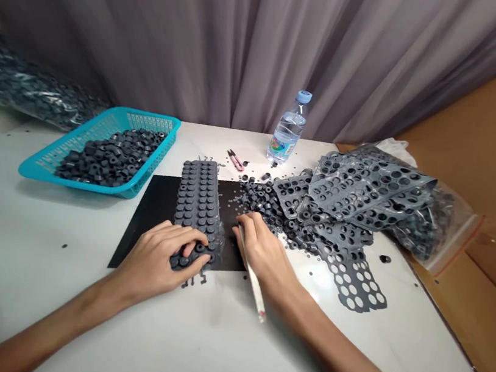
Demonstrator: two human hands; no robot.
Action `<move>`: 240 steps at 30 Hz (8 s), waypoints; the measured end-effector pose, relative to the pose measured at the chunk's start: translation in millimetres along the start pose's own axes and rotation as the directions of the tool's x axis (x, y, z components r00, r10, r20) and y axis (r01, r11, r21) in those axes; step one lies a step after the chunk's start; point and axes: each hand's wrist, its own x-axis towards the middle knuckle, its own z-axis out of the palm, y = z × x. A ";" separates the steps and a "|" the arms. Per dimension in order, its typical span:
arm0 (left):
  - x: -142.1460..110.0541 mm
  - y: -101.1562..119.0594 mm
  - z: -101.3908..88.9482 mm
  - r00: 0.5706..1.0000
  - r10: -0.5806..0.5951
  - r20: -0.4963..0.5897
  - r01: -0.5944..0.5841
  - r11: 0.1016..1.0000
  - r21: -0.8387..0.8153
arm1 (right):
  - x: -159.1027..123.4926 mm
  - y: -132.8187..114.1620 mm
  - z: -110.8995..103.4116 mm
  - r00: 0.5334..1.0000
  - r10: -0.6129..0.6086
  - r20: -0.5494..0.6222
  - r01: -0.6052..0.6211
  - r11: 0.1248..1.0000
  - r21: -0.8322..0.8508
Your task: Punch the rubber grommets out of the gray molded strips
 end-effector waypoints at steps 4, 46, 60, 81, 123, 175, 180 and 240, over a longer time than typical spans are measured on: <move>0.2 0.4 -2.2 1.000 0.010 0.005 -0.010 1.000 -0.019 | -1.5 8.0 -11.1 0.992 -0.120 0.036 0.105 0.952 0.287; 5.1 0.0 0.9 0.997 -0.053 0.052 0.056 0.997 -0.045 | -4.6 9.8 4.3 0.994 -0.109 -0.014 0.106 0.984 -0.146; 2.7 0.7 -2.1 0.989 -0.132 0.064 0.137 0.988 -0.067 | -2.6 3.0 -6.5 0.968 -0.238 0.082 0.193 0.910 0.367; 6.0 -1.8 0.9 0.980 -0.182 0.078 0.188 0.978 -0.086 | -3.2 -5.4 5.7 0.916 -0.387 0.106 0.393 0.919 -0.042; 7.4 2.3 -1.2 0.953 -0.234 0.192 0.256 0.962 -0.098 | -5.2 15.9 -2.5 1.000 0.006 -0.014 -0.006 0.999 -0.038; 0.5 -11.8 -3.0 0.983 -0.167 0.076 0.184 0.917 -0.353 | -2.0 8.4 -0.2 0.993 -0.114 0.026 0.099 0.936 0.339; 2.9 -14.2 0.0 0.986 -0.140 0.093 0.164 0.929 -0.333 | 4.2 -1.9 8.4 0.952 -0.304 0.034 0.273 0.894 0.355; 5.5 -13.8 -4.1 0.953 -0.219 0.211 0.282 0.897 -0.340 | 4.3 -0.9 5.2 0.994 -0.092 -0.051 0.085 0.989 -0.119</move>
